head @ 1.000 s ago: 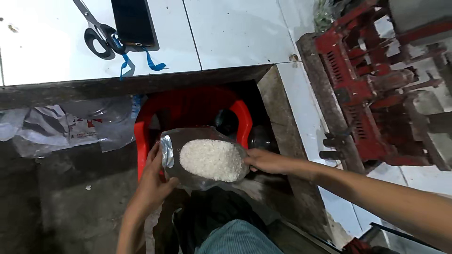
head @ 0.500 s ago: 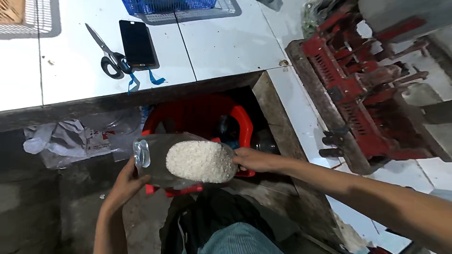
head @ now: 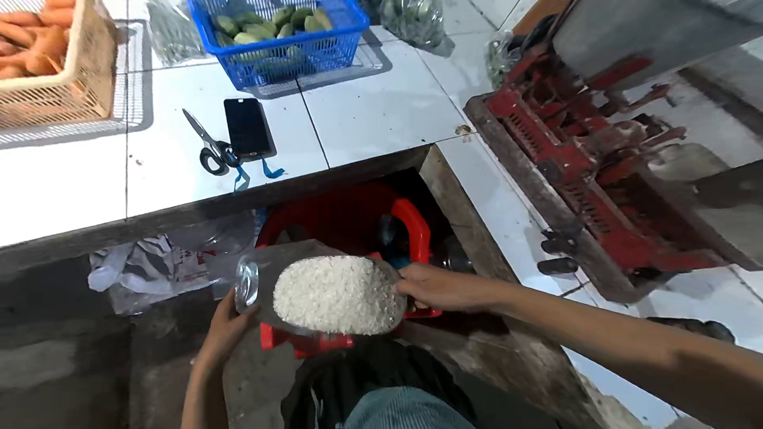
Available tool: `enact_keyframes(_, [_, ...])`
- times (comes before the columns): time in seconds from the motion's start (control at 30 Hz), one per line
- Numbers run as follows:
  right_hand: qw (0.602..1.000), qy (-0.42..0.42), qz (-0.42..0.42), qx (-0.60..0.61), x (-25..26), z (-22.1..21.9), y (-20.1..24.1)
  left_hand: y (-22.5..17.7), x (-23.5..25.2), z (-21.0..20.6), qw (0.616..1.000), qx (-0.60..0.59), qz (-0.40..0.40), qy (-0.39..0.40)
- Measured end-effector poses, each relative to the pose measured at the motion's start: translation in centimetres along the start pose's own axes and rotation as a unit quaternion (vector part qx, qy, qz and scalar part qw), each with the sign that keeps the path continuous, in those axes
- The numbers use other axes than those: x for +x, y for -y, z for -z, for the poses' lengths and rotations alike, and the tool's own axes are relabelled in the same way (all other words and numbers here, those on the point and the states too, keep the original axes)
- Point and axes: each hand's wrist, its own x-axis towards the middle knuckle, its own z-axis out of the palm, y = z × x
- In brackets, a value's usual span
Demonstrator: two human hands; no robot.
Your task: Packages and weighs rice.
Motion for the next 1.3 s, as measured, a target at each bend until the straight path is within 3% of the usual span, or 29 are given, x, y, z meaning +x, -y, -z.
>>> enact_keyframes(0.1, [1.000, -0.026, -0.015, -0.001, -2.1, 0.9, 0.9, -0.5, -1.1, -0.9, 0.996, 0.030, -0.005, -0.089])
enact_keyframes(0.2, [0.998, -0.060, -0.036, -0.005, -4.7, 1.9, 1.9, -2.6, -3.3, -2.5, 0.968, 0.055, -0.122, -0.213])
enact_keyframes(0.27, [0.996, -0.077, -0.034, 0.002, -6.6, 2.9, 2.1, -5.8, -4.4, -5.1, 0.939, -0.033, -0.207, -0.273])
enact_keyframes(0.3, [0.996, -0.083, -0.025, 0.005, -7.4, 3.4, 2.0, -7.4, -4.5, -6.6, 0.927, -0.111, -0.238, -0.267])
enact_keyframes(0.37, [0.995, -0.096, -0.008, 0.007, -9.0, 4.5, 1.7, -10.4, -4.7, -9.8, 0.907, -0.296, -0.224, -0.197])
enact_keyframes(0.43, [0.994, -0.107, -0.010, 0.000, -11.0, 5.7, 1.8, -14.5, -5.3, -13.3, 0.875, -0.447, -0.131, -0.133])
enact_keyframes(0.47, [0.994, -0.110, -0.010, -0.008, -12.1, 6.5, 1.8, -16.5, -5.5, -14.9, 0.851, -0.505, -0.075, -0.121])
enact_keyframes(0.6, [0.989, -0.146, -0.017, -0.006, -16.8, 9.8, 1.7, -23.0, -5.8, -20.6, 0.765, -0.643, -0.017, 0.029])
enact_keyframes(0.7, [0.982, -0.185, -0.021, 0.025, -20.4, 12.4, 0.4, -25.4, -3.5, -25.0, 0.722, -0.659, -0.033, 0.210])
enact_keyframes(0.8, [0.970, -0.237, -0.022, 0.053, -23.8, 14.9, -0.5, -31.4, -5.0, -29.0, 0.756, -0.630, 0.041, 0.173])
enact_keyframes(1.03, [0.927, -0.360, -0.017, 0.104, -30.7, 20.3, -4.4, -38.0, -3.1, -38.2, 0.665, -0.657, 0.036, 0.352])
enact_keyframes(1.23, [0.895, -0.423, -0.093, 0.109, -37.8, 24.0, -5.2, -43.6, -4.4, -42.6, 0.667, -0.623, 0.031, 0.407])
enact_keyframes(1.3, [0.889, -0.434, -0.095, 0.108, -39.7, 24.9, -5.6, -45.0, -5.1, -43.6, 0.686, -0.607, -0.007, 0.401])
